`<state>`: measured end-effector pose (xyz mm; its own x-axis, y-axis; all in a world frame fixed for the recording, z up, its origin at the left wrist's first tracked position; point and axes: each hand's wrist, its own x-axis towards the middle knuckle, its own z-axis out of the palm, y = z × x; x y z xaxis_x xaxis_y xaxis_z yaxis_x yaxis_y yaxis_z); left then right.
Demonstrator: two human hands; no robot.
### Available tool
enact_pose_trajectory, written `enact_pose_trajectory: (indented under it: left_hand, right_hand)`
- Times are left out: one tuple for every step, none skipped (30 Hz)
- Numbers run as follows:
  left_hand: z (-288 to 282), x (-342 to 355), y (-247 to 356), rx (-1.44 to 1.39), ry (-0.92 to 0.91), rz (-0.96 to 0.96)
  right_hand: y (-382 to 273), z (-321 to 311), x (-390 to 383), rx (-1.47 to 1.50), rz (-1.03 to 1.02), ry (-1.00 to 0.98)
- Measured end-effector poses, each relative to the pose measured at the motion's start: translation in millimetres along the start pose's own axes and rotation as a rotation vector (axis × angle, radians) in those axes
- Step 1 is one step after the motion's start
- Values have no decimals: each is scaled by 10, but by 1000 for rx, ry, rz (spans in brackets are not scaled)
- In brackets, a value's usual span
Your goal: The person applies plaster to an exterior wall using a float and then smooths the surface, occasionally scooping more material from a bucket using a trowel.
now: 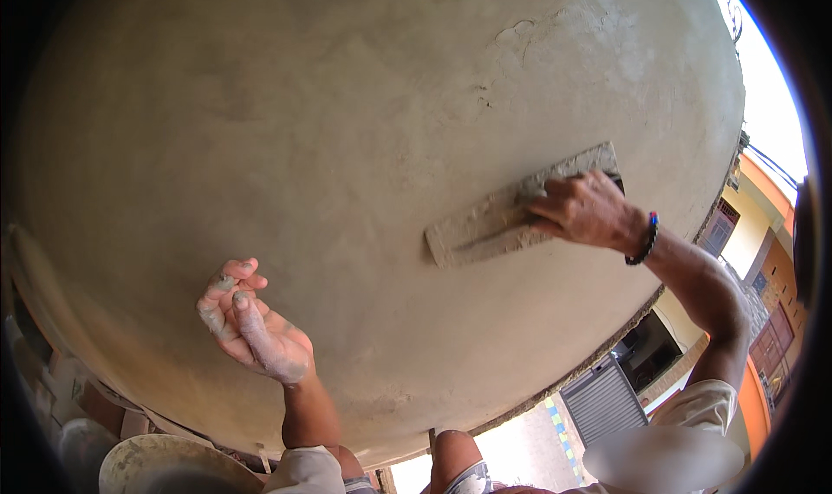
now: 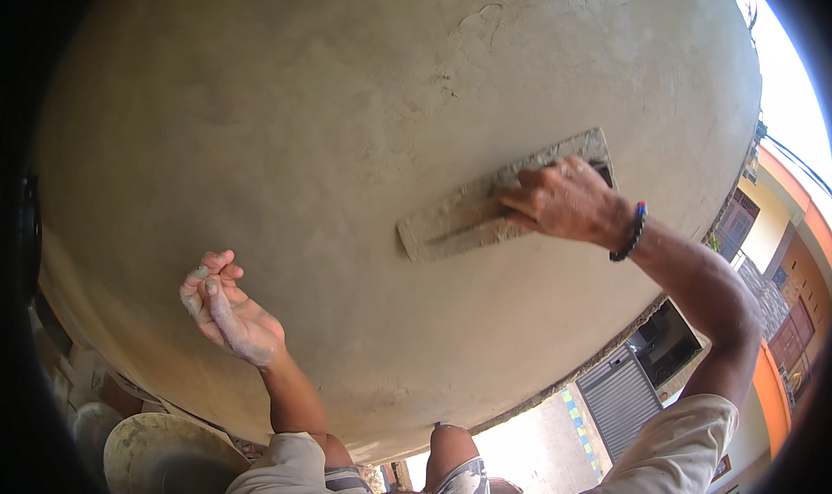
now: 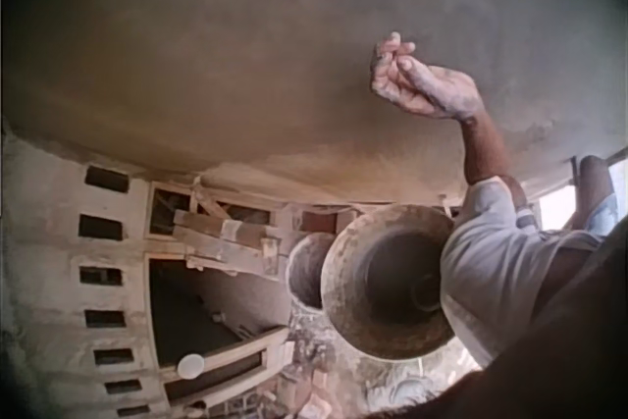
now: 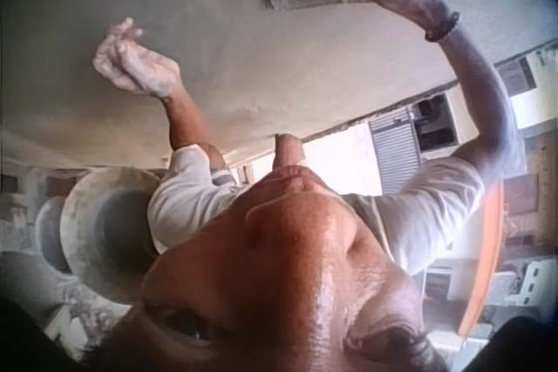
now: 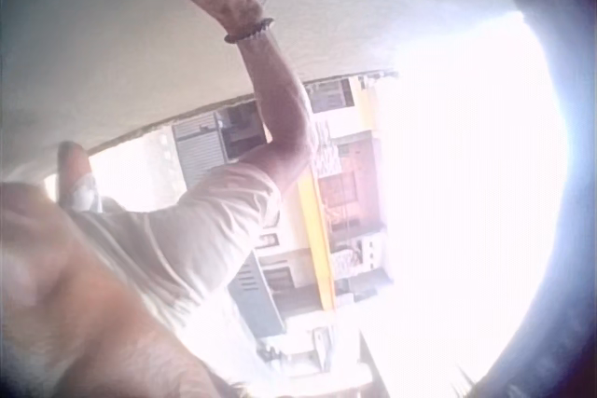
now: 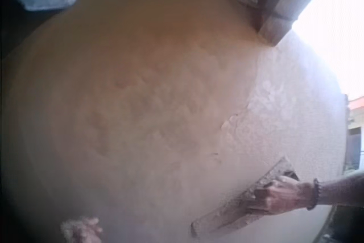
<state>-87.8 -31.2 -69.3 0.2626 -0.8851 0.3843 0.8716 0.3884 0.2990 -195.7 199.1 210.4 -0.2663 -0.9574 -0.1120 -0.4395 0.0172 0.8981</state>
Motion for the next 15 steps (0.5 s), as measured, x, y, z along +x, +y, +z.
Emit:
enact_pose_trajectory:
  left_hand:
    - [34,1,-10,2,20,-1]
    - [75,44,31,-10,36,26]
    - [84,53,60,-10,48,44]
    - [89,65,85,-9,59,64]
    - [57,68,83,5,53,56]
    - [55,54,46,5,55,36]
    - [58,34,26,6,59,12]
    - [52,36,57,2,41,-1]
    - [52,10,53,2,25,-19]
    - [50,-36,32,-2,13,-44]
    - [32,0,72,-4,11,-38]
    - [33,16,101,-8,5,-34]
    - [57,27,117,-17,-2,-27]
    - [82,21,107,-26,-15,-19]
    - [101,33,114,-26,-26,-5]
  right_hand:
    - [-103,33,-137,51,42,39]
    - [-112,-6,-264,98,84,101]
    - [2,-84,-346,195,187,288]
    - [193,-191,-426,295,290,477]
    - [419,-241,-524,569,485,589]
    - [788,-256,-641,563,676,665]
    - [1170,-485,-734,460,815,556]
    - [1600,-531,-755,412,883,558]
    - [2015,-555,-773,366,952,554]
    - [2444,-510,-754,328,918,590]
    - [2584,-528,-635,338,901,602]
    - [2485,-526,-429,345,840,637]
    - [2296,-504,-228,353,740,684]
    - [2014,-429,-26,355,613,726]
    - [1591,-351,183,355,504,753]
